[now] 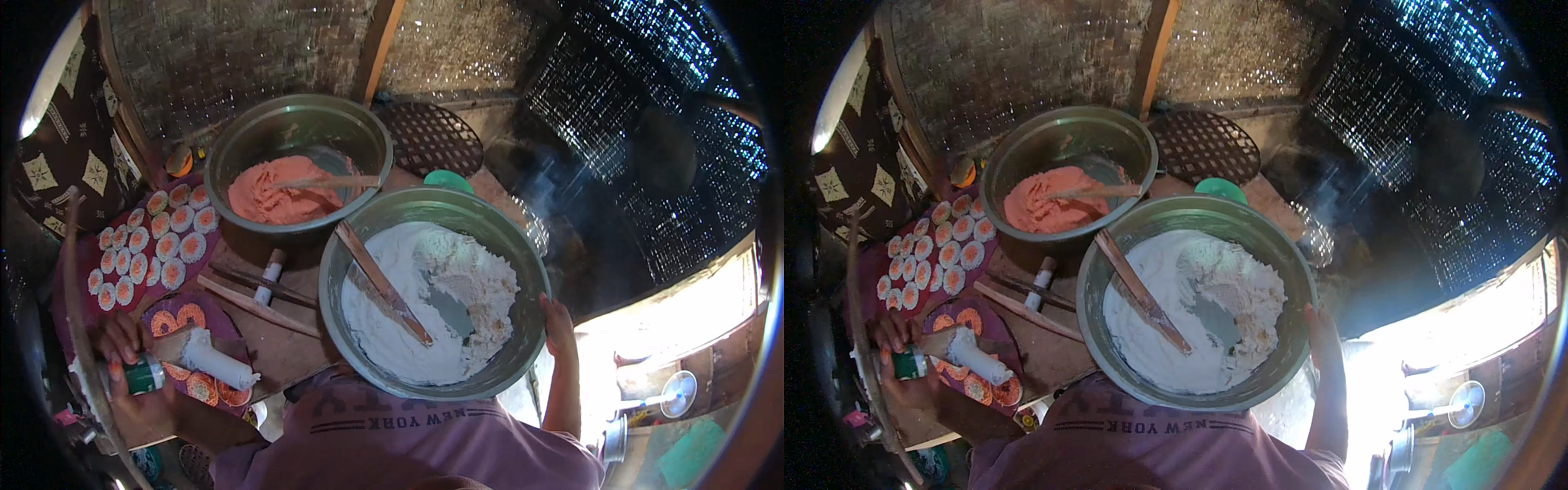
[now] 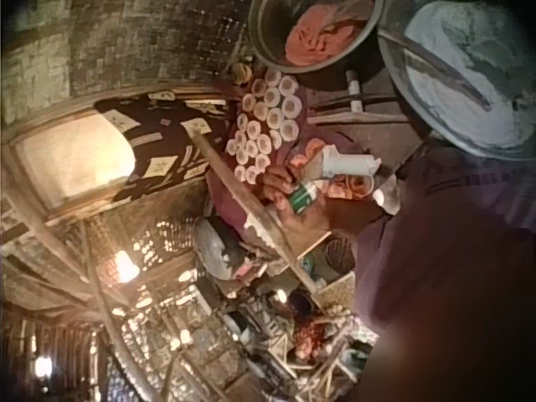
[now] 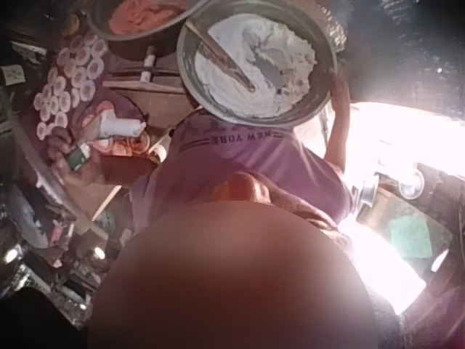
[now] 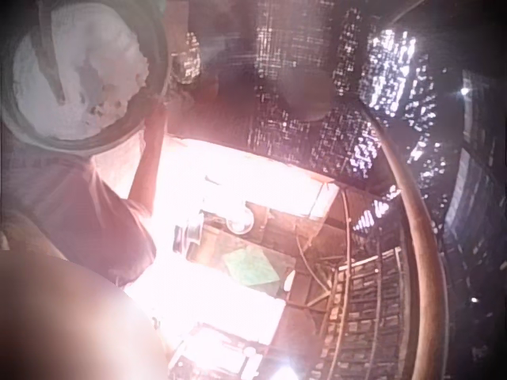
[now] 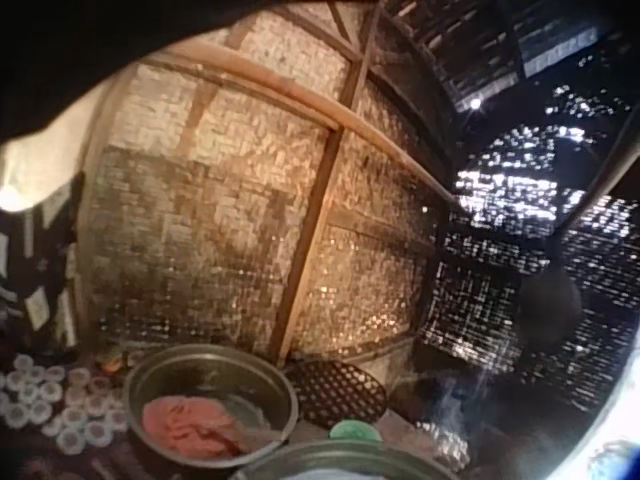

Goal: The person scoops pink and white dough into a wooden mold, presses it, and flips the mold to release round decorated cakes onto a purple mat. They repeat this process, arranging the finished cakes and occasionally adjusting the mold and mats.

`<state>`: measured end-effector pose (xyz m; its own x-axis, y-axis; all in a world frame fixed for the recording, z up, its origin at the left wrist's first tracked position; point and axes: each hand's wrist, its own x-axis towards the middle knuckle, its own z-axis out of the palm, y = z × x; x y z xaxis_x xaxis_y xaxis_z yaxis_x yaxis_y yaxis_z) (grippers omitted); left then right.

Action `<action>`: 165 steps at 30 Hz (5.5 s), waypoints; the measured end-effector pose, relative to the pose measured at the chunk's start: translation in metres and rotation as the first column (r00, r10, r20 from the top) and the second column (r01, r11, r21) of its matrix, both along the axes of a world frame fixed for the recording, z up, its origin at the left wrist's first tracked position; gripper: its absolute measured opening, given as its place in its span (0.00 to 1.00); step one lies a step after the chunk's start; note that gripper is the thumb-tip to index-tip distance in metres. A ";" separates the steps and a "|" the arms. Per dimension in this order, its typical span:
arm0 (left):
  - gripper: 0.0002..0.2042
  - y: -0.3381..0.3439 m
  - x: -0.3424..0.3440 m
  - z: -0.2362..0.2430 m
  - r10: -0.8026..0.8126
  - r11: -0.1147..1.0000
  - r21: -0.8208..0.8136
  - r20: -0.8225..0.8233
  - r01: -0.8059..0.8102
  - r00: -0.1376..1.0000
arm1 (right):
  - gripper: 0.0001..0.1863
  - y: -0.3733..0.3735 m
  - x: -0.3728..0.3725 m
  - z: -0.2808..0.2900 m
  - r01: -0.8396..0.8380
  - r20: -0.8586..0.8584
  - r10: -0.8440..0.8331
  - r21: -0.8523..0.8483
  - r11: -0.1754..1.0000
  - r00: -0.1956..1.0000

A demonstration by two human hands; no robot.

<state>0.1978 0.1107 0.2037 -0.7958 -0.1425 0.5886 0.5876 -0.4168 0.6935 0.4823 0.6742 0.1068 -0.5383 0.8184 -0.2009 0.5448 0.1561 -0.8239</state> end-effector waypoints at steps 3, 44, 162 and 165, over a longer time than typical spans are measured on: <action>0.11 0.011 0.003 -0.002 -0.023 0.999 0.033 -0.049 0.024 0.999 | 0.31 0.027 -0.038 -0.003 -0.103 0.006 0.104 0.141 0.985 0.995; 0.17 0.205 -0.045 0.015 -0.194 0.428 -0.730 -0.650 -0.533 0.735 | 0.22 -0.009 -0.152 0.100 -0.913 0.908 0.117 0.407 -0.018 0.402; 0.08 0.230 -0.076 0.102 -0.381 0.920 -0.238 -0.360 0.311 0.852 | 0.19 -0.098 -0.082 0.091 -0.775 0.621 0.490 0.595 0.214 0.612; 0.07 0.197 -0.063 0.111 -0.878 0.363 0.202 -0.253 0.910 0.407 | 0.27 -0.132 -0.080 0.116 -0.578 -0.009 0.785 0.672 0.463 0.619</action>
<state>0.1351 0.3076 0.3145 -0.5036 0.4633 0.7292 -0.1994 -0.8836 0.4237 0.4020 0.5422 0.2229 -0.9131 0.0386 0.4059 -0.1913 0.8386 -0.5101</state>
